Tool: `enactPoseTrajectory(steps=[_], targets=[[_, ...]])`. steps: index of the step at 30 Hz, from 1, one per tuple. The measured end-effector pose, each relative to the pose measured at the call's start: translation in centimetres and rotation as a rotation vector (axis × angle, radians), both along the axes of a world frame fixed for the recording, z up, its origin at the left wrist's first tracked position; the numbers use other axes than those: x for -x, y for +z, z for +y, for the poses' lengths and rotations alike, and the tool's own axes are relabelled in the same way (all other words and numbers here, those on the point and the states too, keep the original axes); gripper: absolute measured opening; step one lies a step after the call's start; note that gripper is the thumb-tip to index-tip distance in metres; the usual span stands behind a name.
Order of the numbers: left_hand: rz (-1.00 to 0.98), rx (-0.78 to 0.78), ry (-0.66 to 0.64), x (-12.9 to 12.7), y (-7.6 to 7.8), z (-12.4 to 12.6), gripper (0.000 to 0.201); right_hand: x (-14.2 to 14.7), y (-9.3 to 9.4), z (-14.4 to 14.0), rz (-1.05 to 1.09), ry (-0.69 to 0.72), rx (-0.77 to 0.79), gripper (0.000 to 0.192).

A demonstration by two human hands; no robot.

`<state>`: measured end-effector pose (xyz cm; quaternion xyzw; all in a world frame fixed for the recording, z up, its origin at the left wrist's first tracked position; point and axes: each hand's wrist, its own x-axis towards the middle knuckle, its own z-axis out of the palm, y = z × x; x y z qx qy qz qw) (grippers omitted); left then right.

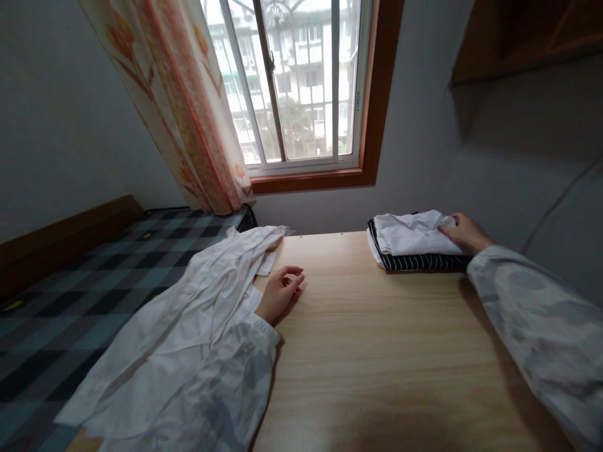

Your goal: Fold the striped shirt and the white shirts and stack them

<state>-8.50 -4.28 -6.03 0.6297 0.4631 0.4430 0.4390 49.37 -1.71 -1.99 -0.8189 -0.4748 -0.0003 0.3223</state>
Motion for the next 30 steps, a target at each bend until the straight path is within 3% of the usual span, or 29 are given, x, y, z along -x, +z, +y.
enactPoseTrajectory(steps=[3,6,8,11,14,18,22,26,30], targets=[[0.004,0.0,-0.01,0.0,-0.2,0.1,0.056,1.4,0.0,0.6,-0.177,-0.024,-0.029,0.076],[0.013,-0.011,-0.02,0.0,-0.5,0.1,0.051,3.2,-1.4,1.1,-0.377,0.262,-0.091,0.073],[0.04,-0.044,-0.02,0.0,-0.6,0.2,0.046,4.2,-3.1,1.4,-0.396,0.47,-0.021,0.076],[0.139,-0.187,0.031,0.1,-0.7,0.5,0.033,4.8,-5.6,1.8,-0.35,0.591,0.129,0.084],[0.263,-0.339,0.104,0.1,-0.8,0.7,0.022,4.5,-6.0,2.0,-0.362,0.594,0.184,0.088],[0.333,-0.397,0.096,-0.1,-1.3,0.8,0.015,5.2,-4.0,1.6,-0.421,0.588,0.16,0.089],[0.388,-0.457,0.049,-0.1,-1.6,0.9,0.012,8.0,-2.9,1.3,-0.476,0.514,0.1,0.09],[0.416,-0.48,0.04,0.1,-1.8,1.1,0.01,11.1,-4.0,1.4,-0.515,0.486,0.197,0.095],[0.435,-0.492,0.037,0.1,-1.9,1.2,0.008,12.3,-5.2,1.4,-0.547,0.482,0.277,0.103]])
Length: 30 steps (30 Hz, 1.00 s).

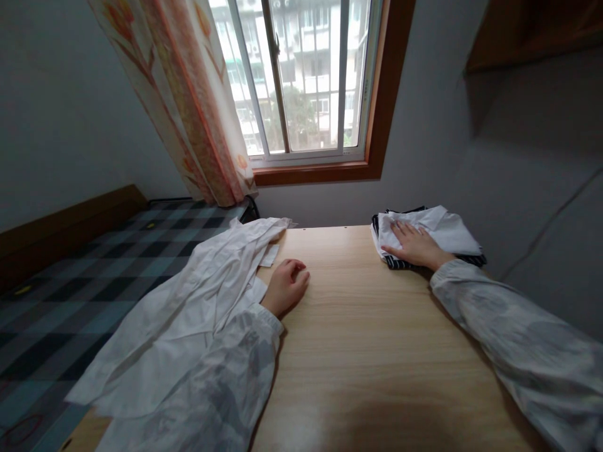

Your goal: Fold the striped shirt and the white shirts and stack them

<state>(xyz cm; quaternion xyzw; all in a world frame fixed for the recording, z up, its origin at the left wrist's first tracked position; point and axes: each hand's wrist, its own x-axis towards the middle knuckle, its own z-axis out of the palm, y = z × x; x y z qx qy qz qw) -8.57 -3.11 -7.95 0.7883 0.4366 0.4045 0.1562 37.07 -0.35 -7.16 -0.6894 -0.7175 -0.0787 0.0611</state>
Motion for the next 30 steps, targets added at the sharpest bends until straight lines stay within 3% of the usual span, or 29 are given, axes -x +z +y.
enactPoseTrajectory(steps=[6,11,16,21,25,30], targets=[[0.001,-0.037,-0.015,0.0,-0.3,0.1,0.007,1.0,-0.3,-1.4,0.089,0.039,-0.021,0.093],[0.001,-0.053,-0.027,0.1,-0.7,0.4,0.01,6.6,-2.3,-5.8,0.292,0.254,-0.22,0.077],[0.057,-0.03,-0.038,0.2,-0.4,0.2,0.016,11.4,-3.5,-9.7,0.327,0.492,-0.075,0.071],[0.153,0.001,-0.062,-0.1,0.1,-0.6,0.022,12.0,-3.0,-10.3,0.352,0.511,-0.025,0.072],[0.224,0.065,-0.08,0.4,2.0,-0.4,0.032,11.8,-2.9,-10.2,0.375,0.519,-0.022,0.071],[0.23,0.079,0.04,4.3,7.3,1.5,0.047,11.8,-2.9,-10.2,0.377,0.52,-0.027,0.07]])
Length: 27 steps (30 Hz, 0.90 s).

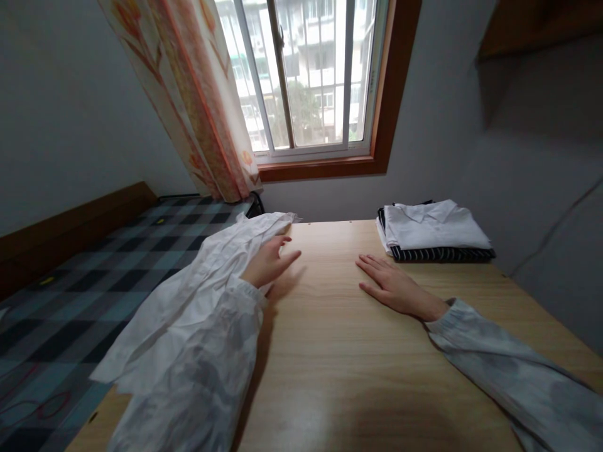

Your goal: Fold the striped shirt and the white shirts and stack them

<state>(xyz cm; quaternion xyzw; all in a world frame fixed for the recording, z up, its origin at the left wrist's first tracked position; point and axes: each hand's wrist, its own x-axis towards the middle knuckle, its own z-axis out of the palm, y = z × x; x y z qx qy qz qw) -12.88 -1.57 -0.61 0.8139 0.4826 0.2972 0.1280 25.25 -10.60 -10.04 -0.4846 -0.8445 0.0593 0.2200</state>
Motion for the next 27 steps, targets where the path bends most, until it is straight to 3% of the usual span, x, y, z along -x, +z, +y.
enactPoseTrajectory(steps=[2,5,7,10,13,16,18,22,27], targets=[[0.095,-0.021,0.115,2.6,2.1,0.8,0.056,0.0,0.0,0.0,-0.001,0.0,-0.004,0.07],[0.279,-0.027,0.446,6.7,4.3,1.2,0.069,0.0,-0.1,0.0,-0.006,-0.003,-0.004,0.069],[0.341,-0.022,0.683,9.1,4.9,1.0,0.075,0.0,-0.1,0.0,-0.001,-0.004,-0.004,0.069],[0.364,0.03,0.851,11.4,4.7,0.7,0.094,0.1,-0.2,0.0,0.005,-0.004,-0.007,0.069],[0.34,0.166,0.84,12.2,4.0,0.7,0.088,0.1,-0.2,0.0,0.0,-0.006,-0.007,0.07],[0.365,0.183,0.794,11.9,3.6,0.9,0.05,0.1,-0.2,0.0,0.007,-0.002,-0.011,0.071],[0.382,0.134,0.798,11.7,3.6,1.0,0.035,0.0,-0.2,0.0,0.008,0.003,-0.015,0.071],[0.383,0.078,0.799,11.4,4.0,0.8,0.028,0.1,-0.1,0.0,0.006,0.002,-0.017,0.07],[0.474,0.042,0.706,10.0,5.3,0.3,0.035,0.1,-0.2,0.0,0.0,-0.013,-0.007,0.068]])
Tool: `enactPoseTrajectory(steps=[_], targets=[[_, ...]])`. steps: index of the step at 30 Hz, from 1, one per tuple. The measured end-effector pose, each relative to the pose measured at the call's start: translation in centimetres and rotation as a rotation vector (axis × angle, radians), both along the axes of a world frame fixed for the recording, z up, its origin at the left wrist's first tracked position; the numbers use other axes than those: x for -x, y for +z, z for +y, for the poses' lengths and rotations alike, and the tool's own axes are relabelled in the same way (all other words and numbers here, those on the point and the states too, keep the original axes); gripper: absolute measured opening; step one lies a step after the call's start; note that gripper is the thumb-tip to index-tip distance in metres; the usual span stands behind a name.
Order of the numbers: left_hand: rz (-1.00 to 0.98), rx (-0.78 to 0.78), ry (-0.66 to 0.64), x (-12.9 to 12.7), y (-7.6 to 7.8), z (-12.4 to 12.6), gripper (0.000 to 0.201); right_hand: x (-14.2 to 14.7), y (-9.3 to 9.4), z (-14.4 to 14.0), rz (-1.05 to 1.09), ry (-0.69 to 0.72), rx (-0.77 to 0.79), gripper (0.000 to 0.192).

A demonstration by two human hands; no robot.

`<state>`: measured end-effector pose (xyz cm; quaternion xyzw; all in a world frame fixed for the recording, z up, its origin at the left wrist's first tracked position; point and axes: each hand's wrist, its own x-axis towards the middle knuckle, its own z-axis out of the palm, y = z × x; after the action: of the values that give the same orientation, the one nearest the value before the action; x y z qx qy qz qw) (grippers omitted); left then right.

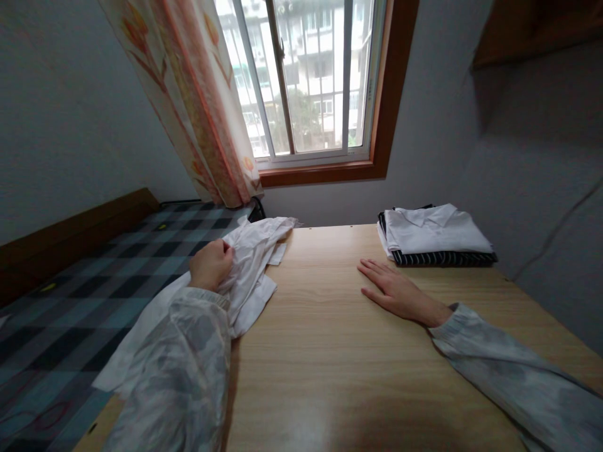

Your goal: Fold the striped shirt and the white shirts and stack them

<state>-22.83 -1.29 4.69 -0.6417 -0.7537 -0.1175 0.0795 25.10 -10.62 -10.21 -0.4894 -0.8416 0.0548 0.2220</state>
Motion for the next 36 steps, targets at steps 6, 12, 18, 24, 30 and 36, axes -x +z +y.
enactPoseTrajectory(steps=[6,12,18,24,30,36], targets=[[0.065,-0.012,-0.215,-5.8,-0.4,-1.3,0.033,-0.1,-0.1,0.1,0.013,0.014,-0.013,0.069],[-0.022,-0.005,-0.521,-11.7,-5.1,-2.5,0.02,-0.1,0.2,0.0,-0.003,0.01,-0.015,0.067],[-0.062,-0.007,-0.791,-14.9,-8.5,-4.3,0.018,0.0,0.2,0.0,0.018,0.017,-0.026,0.067],[-0.152,0.007,-0.927,-16.8,-8.8,-6.2,0.015,0.0,0.2,0.0,0.015,0.011,-0.022,0.067],[-0.068,0.089,-0.919,-15.9,-3.7,-7.0,0.022,0.0,0.2,0.0,0.003,0.007,-0.025,0.066],[0.031,0.096,-0.725,-9.9,0.9,-4.6,0.073,0.0,0.1,-0.1,-0.003,-0.002,-0.039,0.065]])
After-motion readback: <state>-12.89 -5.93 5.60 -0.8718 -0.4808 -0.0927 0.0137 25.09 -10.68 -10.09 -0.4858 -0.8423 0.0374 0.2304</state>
